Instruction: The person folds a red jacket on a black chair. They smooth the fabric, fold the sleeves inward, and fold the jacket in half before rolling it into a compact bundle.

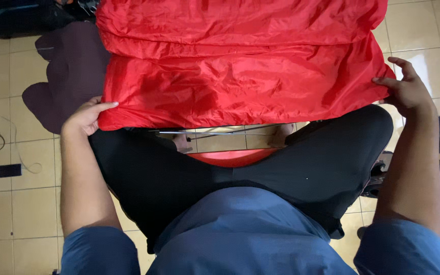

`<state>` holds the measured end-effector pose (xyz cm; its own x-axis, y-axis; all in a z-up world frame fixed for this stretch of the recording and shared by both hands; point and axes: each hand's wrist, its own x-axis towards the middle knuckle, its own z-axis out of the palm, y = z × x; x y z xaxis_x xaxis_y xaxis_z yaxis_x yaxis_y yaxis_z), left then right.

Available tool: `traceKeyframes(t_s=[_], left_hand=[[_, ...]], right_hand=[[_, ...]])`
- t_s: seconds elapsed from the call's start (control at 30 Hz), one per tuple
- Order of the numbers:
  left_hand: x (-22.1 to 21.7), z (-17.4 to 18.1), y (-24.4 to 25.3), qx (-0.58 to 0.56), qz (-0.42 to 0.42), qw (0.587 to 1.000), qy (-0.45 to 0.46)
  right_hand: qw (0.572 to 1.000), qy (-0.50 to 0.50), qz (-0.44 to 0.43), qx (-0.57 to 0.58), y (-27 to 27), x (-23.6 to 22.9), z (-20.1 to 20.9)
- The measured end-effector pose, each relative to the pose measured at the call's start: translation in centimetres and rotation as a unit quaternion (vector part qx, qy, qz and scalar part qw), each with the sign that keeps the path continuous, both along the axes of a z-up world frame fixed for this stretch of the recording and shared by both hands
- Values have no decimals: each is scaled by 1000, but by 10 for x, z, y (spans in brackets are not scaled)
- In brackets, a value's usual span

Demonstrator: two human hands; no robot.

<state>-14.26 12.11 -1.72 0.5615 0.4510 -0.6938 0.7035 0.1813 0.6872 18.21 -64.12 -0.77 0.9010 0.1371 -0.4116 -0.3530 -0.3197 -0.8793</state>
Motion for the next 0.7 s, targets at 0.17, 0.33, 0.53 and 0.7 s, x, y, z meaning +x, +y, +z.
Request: traceKeyframes(t_s=[0.17,0.33,0.53,0.7], left_hand=[[-4,7,13,-42,20,996,-75],[-2,10,23,-68,61,995,46],[12,-4,32,-34,111,991,67],[25,-29,37,-189,148,971,6]], right_hand=[[1000,-2,25,-7,-2,-5,8],[998,22,-36,-39,3,-4,-4],[943,-91,15,-320,16,-10,-7],[780,-259,43,-568,33,-10,-20]])
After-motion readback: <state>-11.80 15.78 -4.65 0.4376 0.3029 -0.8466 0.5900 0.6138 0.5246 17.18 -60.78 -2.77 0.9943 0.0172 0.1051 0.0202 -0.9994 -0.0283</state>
